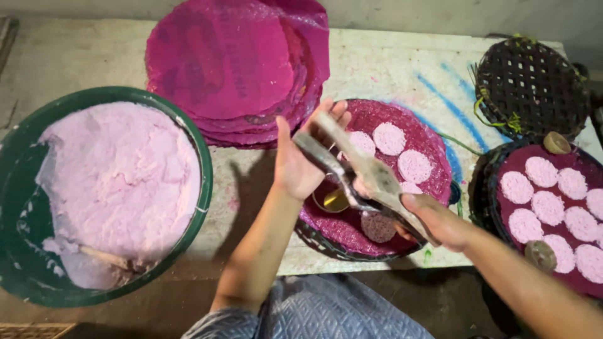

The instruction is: The person places pink dough into a press and stamps small circular patterns onto a tray.

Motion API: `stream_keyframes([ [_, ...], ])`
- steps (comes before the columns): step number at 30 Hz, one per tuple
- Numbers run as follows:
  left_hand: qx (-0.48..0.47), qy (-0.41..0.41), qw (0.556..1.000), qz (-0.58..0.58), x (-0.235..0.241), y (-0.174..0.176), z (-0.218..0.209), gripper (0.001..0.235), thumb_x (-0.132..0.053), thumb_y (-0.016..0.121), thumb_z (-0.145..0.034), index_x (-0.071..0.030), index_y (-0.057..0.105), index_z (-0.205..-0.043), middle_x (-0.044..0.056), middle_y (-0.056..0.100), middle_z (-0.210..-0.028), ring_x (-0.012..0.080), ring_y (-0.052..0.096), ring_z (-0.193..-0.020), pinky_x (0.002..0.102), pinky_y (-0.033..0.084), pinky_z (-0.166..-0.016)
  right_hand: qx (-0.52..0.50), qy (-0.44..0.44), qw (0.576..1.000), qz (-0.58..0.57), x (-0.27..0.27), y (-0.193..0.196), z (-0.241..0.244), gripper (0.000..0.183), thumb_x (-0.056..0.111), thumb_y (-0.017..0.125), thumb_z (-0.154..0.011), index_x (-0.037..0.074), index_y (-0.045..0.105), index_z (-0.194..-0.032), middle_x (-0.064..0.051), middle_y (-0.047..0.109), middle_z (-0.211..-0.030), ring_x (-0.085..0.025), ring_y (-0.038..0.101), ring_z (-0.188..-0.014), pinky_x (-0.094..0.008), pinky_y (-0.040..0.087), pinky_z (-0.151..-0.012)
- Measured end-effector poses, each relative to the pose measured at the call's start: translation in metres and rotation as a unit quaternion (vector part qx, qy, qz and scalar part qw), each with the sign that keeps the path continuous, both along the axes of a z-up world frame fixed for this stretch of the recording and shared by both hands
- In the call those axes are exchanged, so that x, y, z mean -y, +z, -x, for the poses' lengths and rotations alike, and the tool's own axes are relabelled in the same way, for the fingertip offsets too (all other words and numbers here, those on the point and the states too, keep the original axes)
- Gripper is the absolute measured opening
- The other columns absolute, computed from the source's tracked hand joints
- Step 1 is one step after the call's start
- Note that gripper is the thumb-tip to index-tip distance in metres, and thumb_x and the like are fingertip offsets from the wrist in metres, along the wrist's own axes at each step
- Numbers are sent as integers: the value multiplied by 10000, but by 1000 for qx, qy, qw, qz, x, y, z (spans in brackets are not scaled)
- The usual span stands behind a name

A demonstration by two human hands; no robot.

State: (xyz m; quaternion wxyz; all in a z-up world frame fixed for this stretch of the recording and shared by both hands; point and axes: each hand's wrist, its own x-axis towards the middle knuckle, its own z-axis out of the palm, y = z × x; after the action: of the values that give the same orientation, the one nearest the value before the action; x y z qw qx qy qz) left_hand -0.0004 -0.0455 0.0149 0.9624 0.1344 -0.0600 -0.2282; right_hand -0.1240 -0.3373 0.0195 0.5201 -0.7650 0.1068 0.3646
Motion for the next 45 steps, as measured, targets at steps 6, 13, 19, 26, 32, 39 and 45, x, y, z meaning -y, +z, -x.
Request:
stream_keyframes([
  [6,-56,81,980,173,8,-5,-1,497,-609,469,-1025,-137,519,-878,10,515,-786,191,535,-815,395,441,-983,-51,60,991,110,-26,53,-49,795,718,297,-893,52,731,-872,-55,674,-676,-193,631,-588,-362,534,-576],
  [13,-23,147,973,178,-22,-45,-11,426,-552,502,-1013,-143,533,-896,-17,508,-786,157,514,-784,371,462,-883,97,118,958,245,-75,61,-59,837,703,339,-938,-36,715,-825,-136,658,-626,-240,672,-610,-398,544,-638],
  [19,-72,163,970,167,-20,-66,3,388,-542,501,-962,-169,525,-856,-29,488,-743,147,495,-722,385,471,-829,103,154,949,256,-76,61,-57,801,665,354,-950,-22,732,-786,-156,671,-596,-261,682,-605,-410,546,-654],
  [26,-130,181,961,162,16,-73,-10,348,-484,447,-936,-180,453,-765,-30,440,-670,142,443,-647,352,426,-738,179,152,915,329,-61,70,-57,750,628,379,-978,-19,730,-834,-204,659,-653,-360,692,-667,-477,529,-671],
  [32,-115,178,966,145,0,-62,-33,375,-509,444,-919,-186,431,-728,-48,394,-615,136,397,-585,336,385,-671,226,137,910,320,-80,68,-61,623,575,386,-983,61,738,-972,-229,674,-703,-415,678,-716,-509,507,-697],
  [39,-116,210,966,91,-24,-51,-20,397,-515,422,-920,-175,423,-715,-36,376,-586,138,368,-554,328,347,-621,203,141,939,240,-94,52,-55,615,546,349,-993,55,720,-978,-232,676,-668,-402,679,-651,-500,507,-691],
  [45,-200,205,953,97,1,-45,-18,399,-520,386,-879,-188,386,-657,-35,354,-539,147,351,-515,331,326,-565,181,168,913,326,-72,56,-59,750,588,344,-1023,-15,737,-812,-268,687,-709,-434,692,-719,-514,522,-722],
])
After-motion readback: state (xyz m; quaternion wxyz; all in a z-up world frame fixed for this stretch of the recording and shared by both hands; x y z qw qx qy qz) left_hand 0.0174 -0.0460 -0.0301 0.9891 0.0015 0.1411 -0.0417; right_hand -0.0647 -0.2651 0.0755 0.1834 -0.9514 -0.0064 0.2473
